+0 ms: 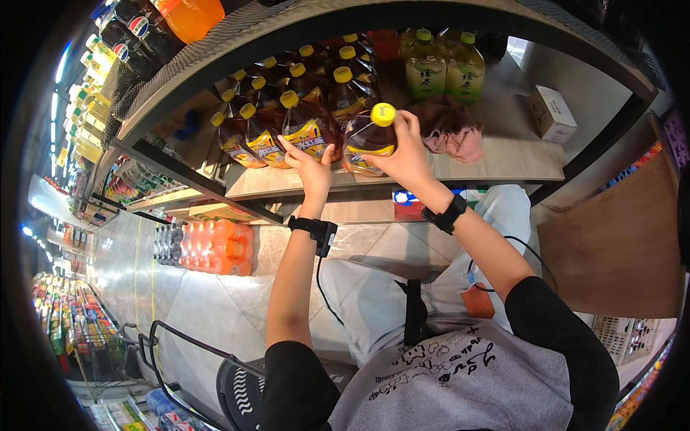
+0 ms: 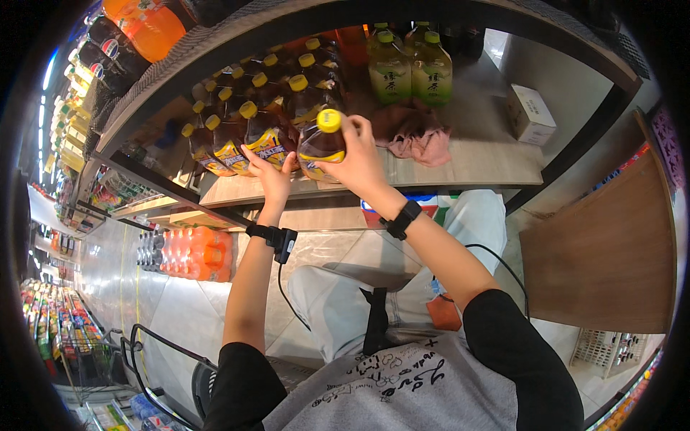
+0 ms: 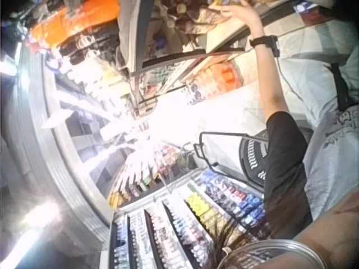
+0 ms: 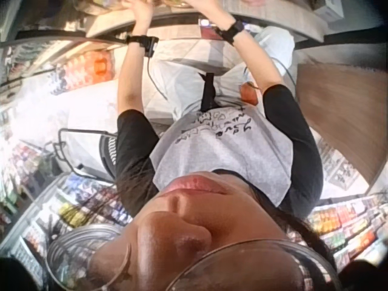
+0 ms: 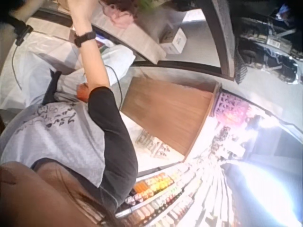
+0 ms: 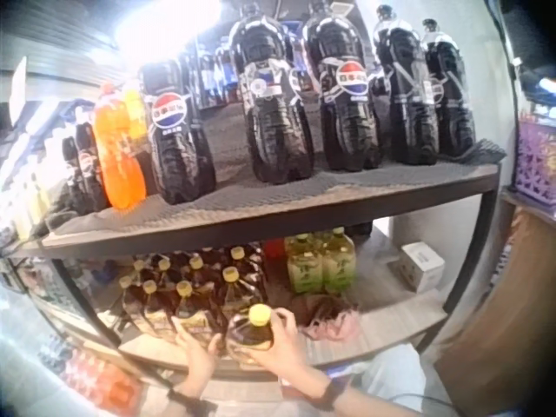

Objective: The person takes bottled drinks out of a shopping basket and places them onto a low supermarket shelf, then wipes the shelf with a cloth and continues restacking the bottles.

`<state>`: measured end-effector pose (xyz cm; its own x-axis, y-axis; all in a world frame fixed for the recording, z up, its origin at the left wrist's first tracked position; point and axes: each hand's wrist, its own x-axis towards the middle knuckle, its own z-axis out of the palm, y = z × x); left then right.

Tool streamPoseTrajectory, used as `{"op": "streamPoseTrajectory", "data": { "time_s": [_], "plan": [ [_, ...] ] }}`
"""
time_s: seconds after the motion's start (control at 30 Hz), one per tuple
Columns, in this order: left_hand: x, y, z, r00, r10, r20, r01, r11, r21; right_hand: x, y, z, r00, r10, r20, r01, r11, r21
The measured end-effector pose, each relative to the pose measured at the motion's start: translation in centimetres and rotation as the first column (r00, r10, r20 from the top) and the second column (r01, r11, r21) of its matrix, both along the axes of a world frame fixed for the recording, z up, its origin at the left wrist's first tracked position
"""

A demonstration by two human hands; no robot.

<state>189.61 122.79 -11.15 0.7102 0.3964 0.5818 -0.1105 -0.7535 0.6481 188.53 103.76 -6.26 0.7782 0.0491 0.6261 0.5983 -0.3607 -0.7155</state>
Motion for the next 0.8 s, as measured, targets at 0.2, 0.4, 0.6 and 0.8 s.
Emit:
{"op": "streamPoseTrajectory", "data": {
  "time_s": [0.2,0.4,0.6,0.8],
  "plan": [
    [-0.3,0.1,-0.2,0.999,-0.02,-0.043,0.019,1.0,-0.016,-0.3,-4.0,0.4,0.976,-0.216,0.012,0.216,0.976,0.015],
    [-3.9,-2.4,-1.7,0.909,-0.306,-0.282,0.285,0.952,-0.115,3.7,-4.6,0.6,0.889,-0.446,-0.105,0.442,0.895,-0.057],
    [-2.4,-10.0,2.0,0.626,-0.724,-0.291,0.708,0.684,-0.178,10.9,-6.0,-0.4,0.82,-0.552,0.15,0.544,0.834,0.091],
    [1.8,-12.4,1.2,0.879,-0.417,-0.232,0.41,0.909,-0.079,12.0,-4.2,-0.8,0.94,-0.279,-0.199,0.205,0.924,-0.323]
  ]
}}
